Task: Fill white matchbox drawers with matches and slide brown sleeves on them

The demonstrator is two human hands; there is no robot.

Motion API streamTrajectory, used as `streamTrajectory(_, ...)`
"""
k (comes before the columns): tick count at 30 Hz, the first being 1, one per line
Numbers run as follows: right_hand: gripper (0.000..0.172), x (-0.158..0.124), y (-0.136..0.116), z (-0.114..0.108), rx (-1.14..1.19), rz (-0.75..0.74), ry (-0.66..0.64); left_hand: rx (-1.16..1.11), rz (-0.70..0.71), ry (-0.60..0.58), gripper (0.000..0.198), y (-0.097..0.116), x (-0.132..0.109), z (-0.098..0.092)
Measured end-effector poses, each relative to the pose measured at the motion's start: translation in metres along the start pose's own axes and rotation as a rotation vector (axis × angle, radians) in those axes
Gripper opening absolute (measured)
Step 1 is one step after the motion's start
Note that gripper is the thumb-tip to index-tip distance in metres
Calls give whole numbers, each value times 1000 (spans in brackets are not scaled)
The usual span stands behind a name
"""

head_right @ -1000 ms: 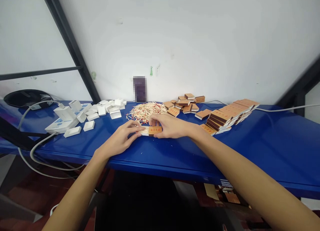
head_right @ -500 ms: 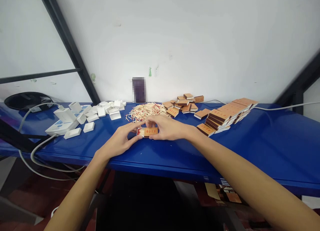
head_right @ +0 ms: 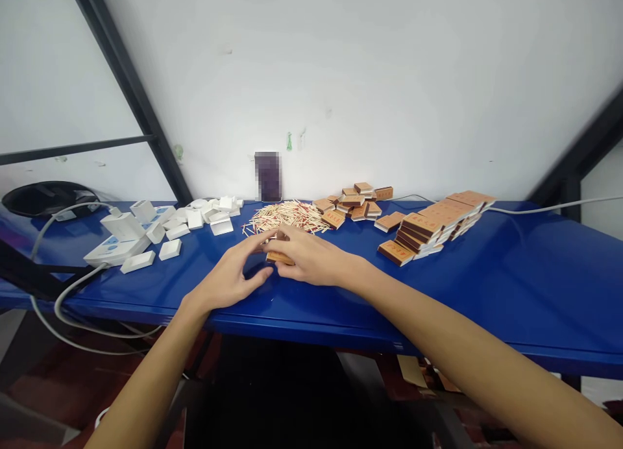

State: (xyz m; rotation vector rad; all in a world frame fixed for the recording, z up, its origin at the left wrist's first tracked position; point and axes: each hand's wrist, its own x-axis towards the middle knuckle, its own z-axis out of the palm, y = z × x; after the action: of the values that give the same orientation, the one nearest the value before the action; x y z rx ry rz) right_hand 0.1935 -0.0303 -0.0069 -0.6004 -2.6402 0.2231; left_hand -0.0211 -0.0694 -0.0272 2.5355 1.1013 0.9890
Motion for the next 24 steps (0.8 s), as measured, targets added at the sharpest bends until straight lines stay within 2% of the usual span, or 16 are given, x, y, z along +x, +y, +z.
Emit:
streamTrajectory(4, 26, -22, -2, -25, -138, 160, 47, 170, -174, 20, 37, -7, -2, -3)
streamTrajectory(8, 25, -73, 10, -53, -327, 329, 46, 324, -312, -94, 43, -4, -14, -3)
streamTrajectory(13, 41, -138, 22, -77, -508, 499, 49, 447, -462, -254, 66, 29, -20, 18)
streamTrajectory(15, 46, -154, 20, -81, -582, 540, 65, 474, -538, -292, 76, 45, -14, 31)
streamTrajectory(18, 48, -167, 14, -82, -653, 604, 60, 480, -636, -285, 86, 68, 0, 55)
streamTrajectory(22, 40, -168, 11, -79, -720, 569, 81, 354, -494, -299, 96, 106, 25, 99)
streamTrajectory(24, 36, -164, 13, -79, -768, 527, 81, 246, -319, -355, 97, 132, 39, 129)
